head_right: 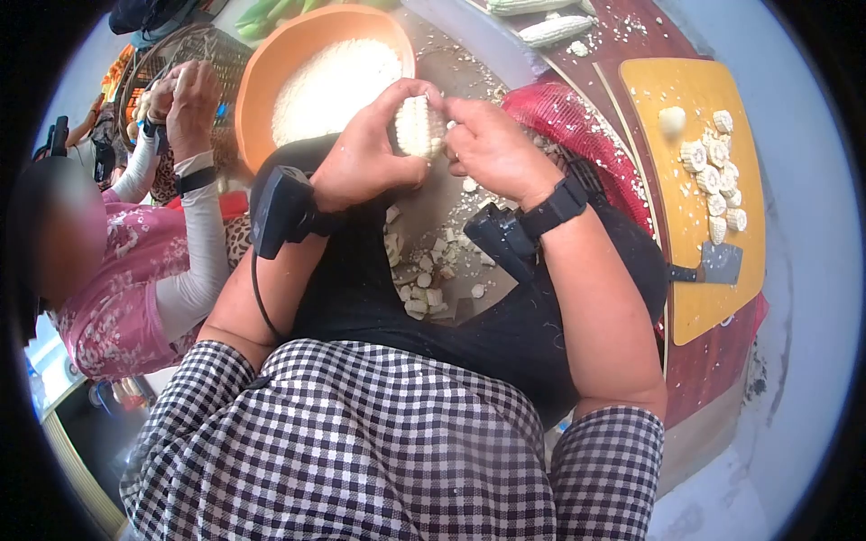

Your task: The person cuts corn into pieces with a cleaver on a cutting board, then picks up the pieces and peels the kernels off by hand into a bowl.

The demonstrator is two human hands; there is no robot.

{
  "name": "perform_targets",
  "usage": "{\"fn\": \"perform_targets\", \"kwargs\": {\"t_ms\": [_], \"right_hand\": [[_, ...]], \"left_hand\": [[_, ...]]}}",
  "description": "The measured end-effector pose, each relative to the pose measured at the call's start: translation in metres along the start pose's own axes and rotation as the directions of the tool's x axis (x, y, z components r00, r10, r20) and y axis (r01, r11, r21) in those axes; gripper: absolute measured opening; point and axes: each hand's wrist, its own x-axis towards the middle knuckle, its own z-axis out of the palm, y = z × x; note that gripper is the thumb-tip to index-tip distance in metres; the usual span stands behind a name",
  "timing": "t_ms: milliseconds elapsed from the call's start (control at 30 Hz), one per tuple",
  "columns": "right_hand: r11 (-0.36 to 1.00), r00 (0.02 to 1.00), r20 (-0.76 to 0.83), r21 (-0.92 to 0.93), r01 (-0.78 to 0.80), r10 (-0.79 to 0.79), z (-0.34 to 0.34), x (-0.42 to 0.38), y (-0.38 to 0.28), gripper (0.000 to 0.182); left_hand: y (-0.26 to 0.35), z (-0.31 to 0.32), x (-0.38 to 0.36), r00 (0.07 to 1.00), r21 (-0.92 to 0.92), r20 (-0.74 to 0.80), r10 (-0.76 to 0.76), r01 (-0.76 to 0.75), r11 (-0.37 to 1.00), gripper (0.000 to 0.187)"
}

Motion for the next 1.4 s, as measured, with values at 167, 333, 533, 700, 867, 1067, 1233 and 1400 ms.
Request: {"fn": "perform_targets", "kwargs": {"t_ms": [167, 333, 533, 700, 867, 1067, 1233, 1400], "right_hand": [[0.956, 0.992, 0.121, 0.288, -0.059, 0.025, -0.008, -0.002, -0.006, 0.033], [0.994, 0.993, 0.114, 0.108, -0.001, -0.011, -0.005, 0.003, -0.003, 0.025], [0.996, 0.997, 0.064, -0.081, 0.04, -0.035, -0.002, 0.006, 0.004, 0.023], [0.998, 0.999, 0.005, -0.023, 0.052, -0.052, -0.001, 0.007, 0.009, 0.019], [0.953, 0.988, 0.156, 0.299, -0.056, 0.009, -0.006, 0.002, -0.007, 0.017], [0.985, 0.993, 0.121, 0.172, -0.006, -0.015, -0.003, 0.004, -0.003, 0.01], [1.0, 0.998, 0.059, -0.002, 0.012, -0.012, 0.0, 0.003, -0.001, 0.011], [0.999, 0.999, -0.029, -0.031, 0.032, -0.033, 0.003, 0.001, 0.0, 0.012]], "left_hand": [[0.005, -0.001, 0.001, 1.0, -0.119, 0.007, 0.006, -0.005, 0.993, 0.057], [0.003, -0.002, 0.002, 1.0, -0.093, 0.0, -0.016, 0.016, 0.996, 0.057], [0.0, 0.001, 0.001, 1.0, 0.017, -0.001, -0.007, 0.007, 1.0, 0.055], [0.003, 0.001, 0.002, 0.999, -0.108, 0.003, -0.034, 0.034, 0.994, 0.052], [0.003, -0.001, 0.004, 0.999, -0.154, -0.033, 0.009, -0.014, 0.988, 0.053], [0.008, -0.002, 0.003, 0.999, -0.005, -0.041, -0.024, 0.024, 1.0, 0.053], [0.0, 0.002, 0.003, 0.999, -0.025, -0.046, -0.002, 0.001, 1.0, 0.054], [-0.001, 0.001, 0.004, 0.999, -0.052, -0.042, -0.001, -0.002, 0.999, 0.054]]}}
